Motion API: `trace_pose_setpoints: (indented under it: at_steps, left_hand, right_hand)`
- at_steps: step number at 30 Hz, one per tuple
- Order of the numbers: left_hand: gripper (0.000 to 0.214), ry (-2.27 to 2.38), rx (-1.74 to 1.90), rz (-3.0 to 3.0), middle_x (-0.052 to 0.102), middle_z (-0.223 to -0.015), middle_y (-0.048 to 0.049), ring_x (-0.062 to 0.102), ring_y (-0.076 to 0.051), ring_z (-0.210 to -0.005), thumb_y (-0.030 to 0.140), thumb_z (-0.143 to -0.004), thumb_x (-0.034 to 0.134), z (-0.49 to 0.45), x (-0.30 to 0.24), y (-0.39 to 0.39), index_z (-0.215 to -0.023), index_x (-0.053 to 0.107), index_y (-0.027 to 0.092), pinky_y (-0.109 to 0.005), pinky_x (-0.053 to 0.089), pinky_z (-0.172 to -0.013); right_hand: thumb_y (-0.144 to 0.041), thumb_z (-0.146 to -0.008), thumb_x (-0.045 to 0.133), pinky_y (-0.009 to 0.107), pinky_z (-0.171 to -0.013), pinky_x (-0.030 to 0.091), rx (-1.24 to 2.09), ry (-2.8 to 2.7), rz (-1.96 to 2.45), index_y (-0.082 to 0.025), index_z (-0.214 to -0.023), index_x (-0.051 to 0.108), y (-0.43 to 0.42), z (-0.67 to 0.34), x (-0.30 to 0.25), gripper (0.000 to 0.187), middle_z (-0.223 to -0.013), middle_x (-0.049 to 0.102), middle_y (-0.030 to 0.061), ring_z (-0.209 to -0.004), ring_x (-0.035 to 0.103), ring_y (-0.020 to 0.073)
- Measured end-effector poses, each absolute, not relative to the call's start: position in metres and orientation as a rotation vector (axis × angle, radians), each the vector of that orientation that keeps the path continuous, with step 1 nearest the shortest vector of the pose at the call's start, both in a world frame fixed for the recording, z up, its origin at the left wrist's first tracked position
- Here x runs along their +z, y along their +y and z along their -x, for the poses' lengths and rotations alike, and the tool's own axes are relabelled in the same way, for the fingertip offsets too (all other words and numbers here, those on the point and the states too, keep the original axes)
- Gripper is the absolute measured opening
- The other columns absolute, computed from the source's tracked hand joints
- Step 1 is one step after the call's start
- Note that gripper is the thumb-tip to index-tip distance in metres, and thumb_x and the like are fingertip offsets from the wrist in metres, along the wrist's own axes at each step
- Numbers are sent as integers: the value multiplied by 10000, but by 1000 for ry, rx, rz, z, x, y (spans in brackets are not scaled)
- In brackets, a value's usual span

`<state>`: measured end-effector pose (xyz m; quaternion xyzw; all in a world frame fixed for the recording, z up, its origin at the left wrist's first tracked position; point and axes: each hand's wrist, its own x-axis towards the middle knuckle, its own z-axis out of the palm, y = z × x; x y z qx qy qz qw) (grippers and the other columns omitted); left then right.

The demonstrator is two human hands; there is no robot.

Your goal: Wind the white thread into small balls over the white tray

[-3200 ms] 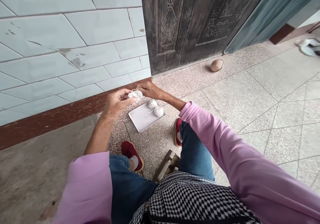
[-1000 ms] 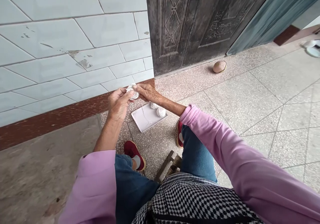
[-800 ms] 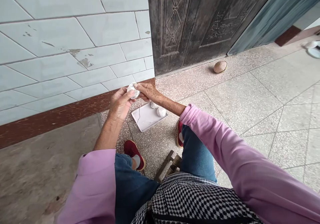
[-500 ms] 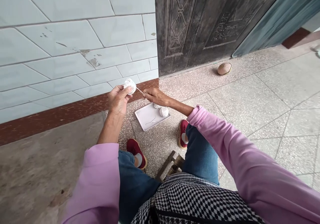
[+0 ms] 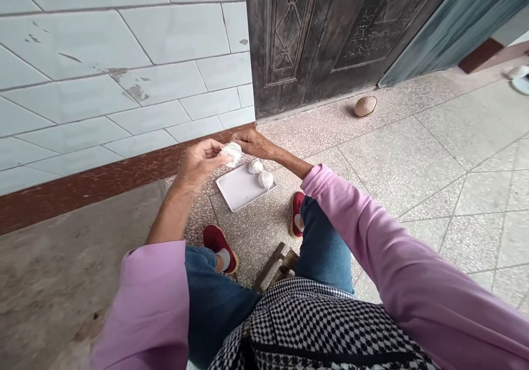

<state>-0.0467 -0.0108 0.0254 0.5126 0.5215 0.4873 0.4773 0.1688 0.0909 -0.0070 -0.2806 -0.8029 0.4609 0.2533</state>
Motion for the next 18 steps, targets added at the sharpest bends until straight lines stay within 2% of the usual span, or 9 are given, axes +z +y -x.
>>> trace_pose_setpoints:
  at_steps: [4, 7, 10, 12, 15, 18]
  left_hand:
    - [451, 1365, 1442, -1109, 820, -841, -45, 703, -208, -717, 340, -549, 1115, 70, 21, 5, -865, 808, 246, -278, 522, -585]
    - [409, 1484, 1457, -1170, 811, -863, -32, 697, -212, -745, 227, -610, 1068, 82, 11, 14, -954, 847, 241, -299, 562, -641]
    - [292, 1644, 1350, -1340, 768, -798, -12, 674, -226, -748, 188, -674, 1031, 81, 4, 13, -919, 880, 239, -324, 576, -698]
    - [251, 1634, 1216, -1454, 777, -786, -12, 674, -234, -745, 198, -670, 1036, 74, 4, 7, -860, 881, 252, -327, 565, -695]
    - [266, 1436, 1025, -1502, 847, -864, -35, 724, -247, -770, 215, -645, 1031, 60, 9, -2, -872, 900, 253, -327, 580, -693]
    - [352, 1277, 992, -1403, 874, -936, -66, 774, -260, -826, 248, -624, 1064, 52, 17, -7, -936, 899, 236, -337, 627, -735]
  right_hand:
    - [-113, -1321, 621, 290, -831, 408, 1337, -2359, 610, -170, -957, 688, 74, -167, -11, 374, -888, 605, -24, -856, 545, 152]
    - [-114, -1318, 647, 288, -797, 382, 1356, -2402, 530, -178, -938, 674, 61, -165, -3, 387, -856, 571, -30, -835, 515, 158]
    - [-166, -1323, 680, 288, -776, 365, 1374, -2342, 503, -165, -991, 722, 62, -165, 5, 335, -830, 547, -41, -827, 495, 159]
    - [-202, -1326, 688, 285, -756, 356, 1366, -2240, 498, -161, -1013, 735, 70, -166, 6, 319, -820, 536, -48, -805, 473, 150]
    - [-256, -1332, 704, 271, -723, 342, 1322, -2109, 532, -177, -950, 691, 86, -168, 0, 391, -800, 527, -50, -773, 444, 138]
    - [-274, -1335, 721, 264, -698, 331, 1306, -2074, 652, -196, -879, 630, 96, -169, -9, 471, -754, 512, -60, -742, 430, 128]
